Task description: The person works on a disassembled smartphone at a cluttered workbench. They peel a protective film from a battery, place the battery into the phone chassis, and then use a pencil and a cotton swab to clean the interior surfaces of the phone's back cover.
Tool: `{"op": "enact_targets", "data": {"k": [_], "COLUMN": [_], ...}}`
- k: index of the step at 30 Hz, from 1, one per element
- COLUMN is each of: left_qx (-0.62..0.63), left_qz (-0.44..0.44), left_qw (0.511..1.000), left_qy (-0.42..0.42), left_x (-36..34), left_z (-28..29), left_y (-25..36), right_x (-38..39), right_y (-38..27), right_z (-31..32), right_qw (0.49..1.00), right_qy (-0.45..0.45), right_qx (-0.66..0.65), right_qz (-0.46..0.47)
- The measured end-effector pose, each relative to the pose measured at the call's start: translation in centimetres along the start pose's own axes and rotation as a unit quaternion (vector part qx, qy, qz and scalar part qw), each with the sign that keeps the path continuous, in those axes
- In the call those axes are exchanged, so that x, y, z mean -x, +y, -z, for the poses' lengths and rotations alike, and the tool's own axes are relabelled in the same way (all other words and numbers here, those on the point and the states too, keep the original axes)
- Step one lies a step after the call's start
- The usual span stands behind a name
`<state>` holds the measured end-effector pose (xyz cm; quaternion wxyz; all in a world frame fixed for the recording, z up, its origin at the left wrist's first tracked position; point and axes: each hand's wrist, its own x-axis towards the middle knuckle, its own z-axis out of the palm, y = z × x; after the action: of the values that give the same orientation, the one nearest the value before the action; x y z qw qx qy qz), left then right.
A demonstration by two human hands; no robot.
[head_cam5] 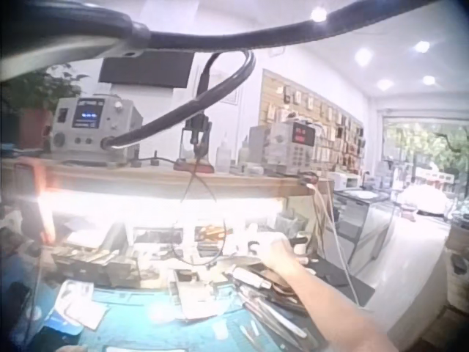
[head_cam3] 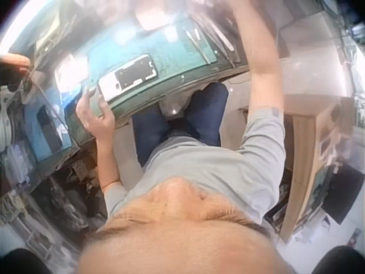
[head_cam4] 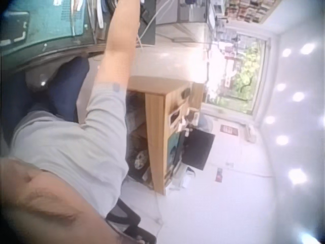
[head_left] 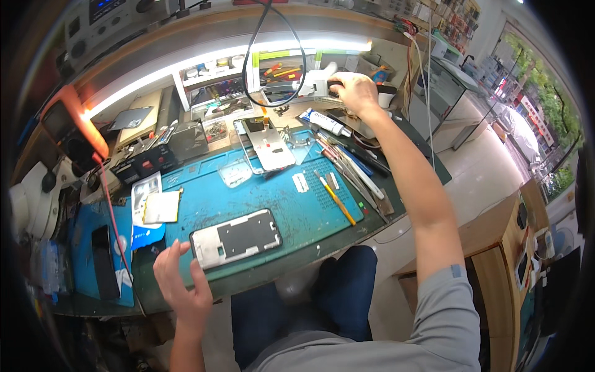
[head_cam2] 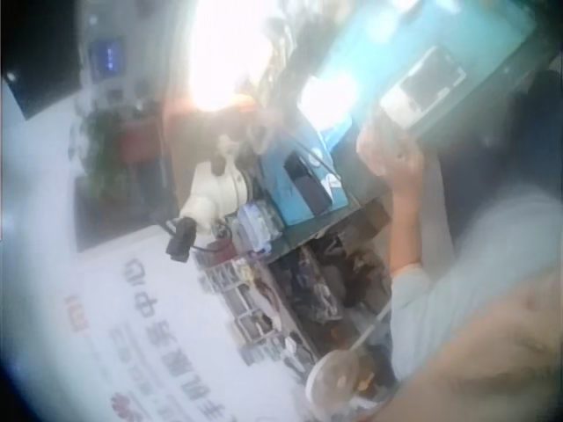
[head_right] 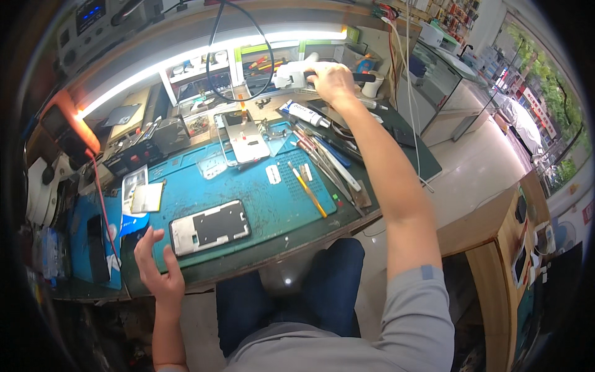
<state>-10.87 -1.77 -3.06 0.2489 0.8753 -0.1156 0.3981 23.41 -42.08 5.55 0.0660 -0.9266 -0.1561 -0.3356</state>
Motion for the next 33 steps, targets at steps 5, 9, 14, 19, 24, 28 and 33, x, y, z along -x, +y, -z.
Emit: {"op": "enact_targets", "data": {"k": [5, 9, 14, 19, 24, 28, 33], "left_qx": [-0.017, -0.043, -0.035, -0.021, -0.012, -0.016, -0.006], "left_qz": [-0.002, 0.027, 0.037, 0.052, 0.022, 0.008, 0.017], "left_qw": [1.0, 0.997, 0.997, 0.997, 0.998, 0.998, 0.998], "left_qy": [-0.023, -0.055, -0.061, -0.061, -0.061, -0.061, -0.053], "left_x": [0.8, 1.5, 1.5, 1.6, 1.4, 1.2, 1.2], "left_z": [0.2, 0.5, 0.2, 0.2, 0.1, 0.2, 0.1], "left_y": [-0.1, -0.1, 0.2, 0.0, -0.2, -0.3, -0.1], "right_x": [-4.1, -3.3, -2.2, 0.8, 7.9, 10.9, 8.8], "right_y": [3.0, 4.5, 5.3, 3.1, -0.4, -3.5, -2.4], "right_z": [-4.7, -6.7, -5.8, 1.9, 9.5, 9.4, 6.5], "right_qw": [0.997, 0.993, 0.991, 0.989, 0.966, 0.97, 0.977], "right_qy": [-0.055, -0.082, -0.062, -0.036, -0.231, -0.217, -0.151], "right_qx": [-0.038, -0.088, -0.121, -0.133, -0.068, -0.077, 0.13], "right_qz": [0.036, -0.008, -0.018, -0.049, -0.096, -0.074, -0.075]}}
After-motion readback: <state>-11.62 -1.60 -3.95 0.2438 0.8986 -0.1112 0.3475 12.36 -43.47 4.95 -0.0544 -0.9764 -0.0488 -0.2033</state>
